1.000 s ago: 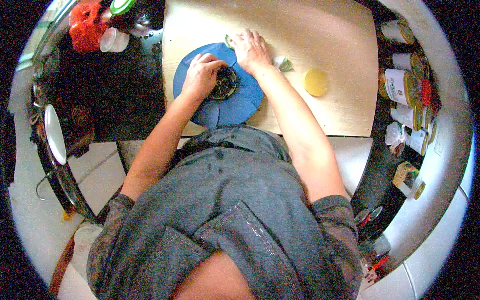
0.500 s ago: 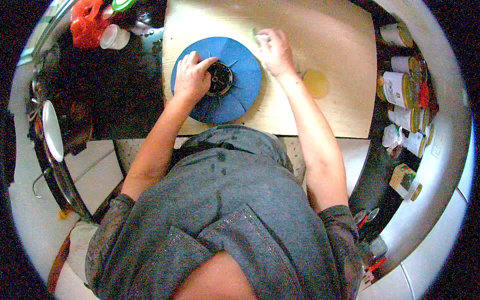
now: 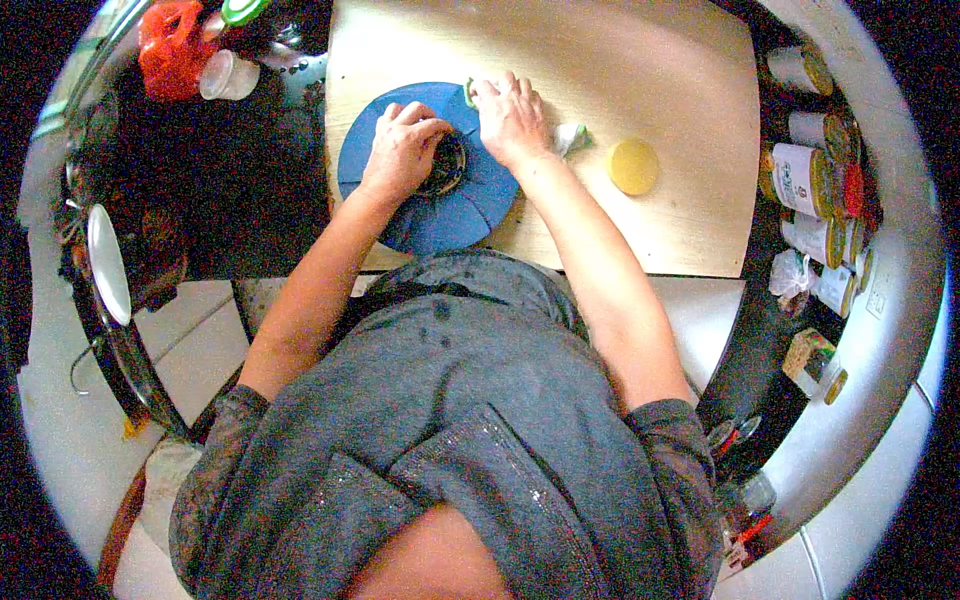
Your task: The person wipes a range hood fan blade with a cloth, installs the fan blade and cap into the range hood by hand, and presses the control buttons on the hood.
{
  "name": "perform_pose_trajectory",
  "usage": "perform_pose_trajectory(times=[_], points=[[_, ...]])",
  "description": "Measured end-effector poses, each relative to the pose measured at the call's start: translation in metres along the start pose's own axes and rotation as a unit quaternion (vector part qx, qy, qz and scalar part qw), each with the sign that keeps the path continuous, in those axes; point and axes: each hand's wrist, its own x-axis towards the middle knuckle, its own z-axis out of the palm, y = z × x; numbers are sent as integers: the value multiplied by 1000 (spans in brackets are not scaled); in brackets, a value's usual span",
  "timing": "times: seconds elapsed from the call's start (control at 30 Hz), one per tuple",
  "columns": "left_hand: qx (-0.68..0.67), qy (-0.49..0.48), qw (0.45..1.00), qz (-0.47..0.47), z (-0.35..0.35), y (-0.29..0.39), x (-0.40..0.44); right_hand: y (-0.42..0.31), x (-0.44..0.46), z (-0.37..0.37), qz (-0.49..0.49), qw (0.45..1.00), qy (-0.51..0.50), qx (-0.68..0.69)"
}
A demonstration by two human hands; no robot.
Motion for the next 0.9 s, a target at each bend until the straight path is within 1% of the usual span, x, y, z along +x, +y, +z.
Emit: perform_pose_trajectory(times=[0.07, 0.23, 0.27, 0.3, 0.33, 0.37, 0.43, 0.5, 0.57, 0.63, 0.67, 0.7, 0.77, 0.83, 0.9], points=[[3, 1, 1000, -4, 1, 0, 0, 9, 11, 4, 4, 999, 5, -43], [15, 7, 1000, -6, 1, 2, -1, 36, 34, 2, 48, 997, 44, -34], [12, 9, 1000, -4, 0, 3, -1, 40, 38, 0, 76, 994, 24, 70], [12, 11, 1000, -1, 0, 2, -1, 41, 41, -5, 103, 979, 2, 173], [11, 12, 1000, 0, 0, 1, -1, 33, 37, -13, 80, 968, -3, 237], [10, 13, 1000, -1, 0, 0, -1, 22, 30, -13, 80, 969, -4, 236], [16, 8, 1000, 3, 1, -1, -1, 3, 14, -6, -34, 969, -13, 243], [11, 2, 1000, 4, 2, -1, 0, -14, -2, 3, -44, 994, -24, 100], [9, -5, 1000, 1, 2, -1, -2, -15, -3, 2, -40, 994, -32, 96], [-3, 6, 1000, 3, 2, -1, -2, -6, 4, 6, -33, 999, 0, 19], [-2, 5, 1000, 5, 2, -1, 0, -3, 9, 8, -12, 1000, 13, 3], [4, 3, 1000, 0, 2, 0, -1, 1, 13, 10, -11, 1000, 16, 2], [10, 1, 1000, -4, 2, 2, -3, 7, 17, 11, -17, 998, 42, -45], [18, 10, 1000, -9, 1, 4, -4, 12, 17, 9, -35, 997, 57, -25], [11, 26, 999, -26, 1, 6, -7, 21, 20, 6, 20, 998, 48, -47]])
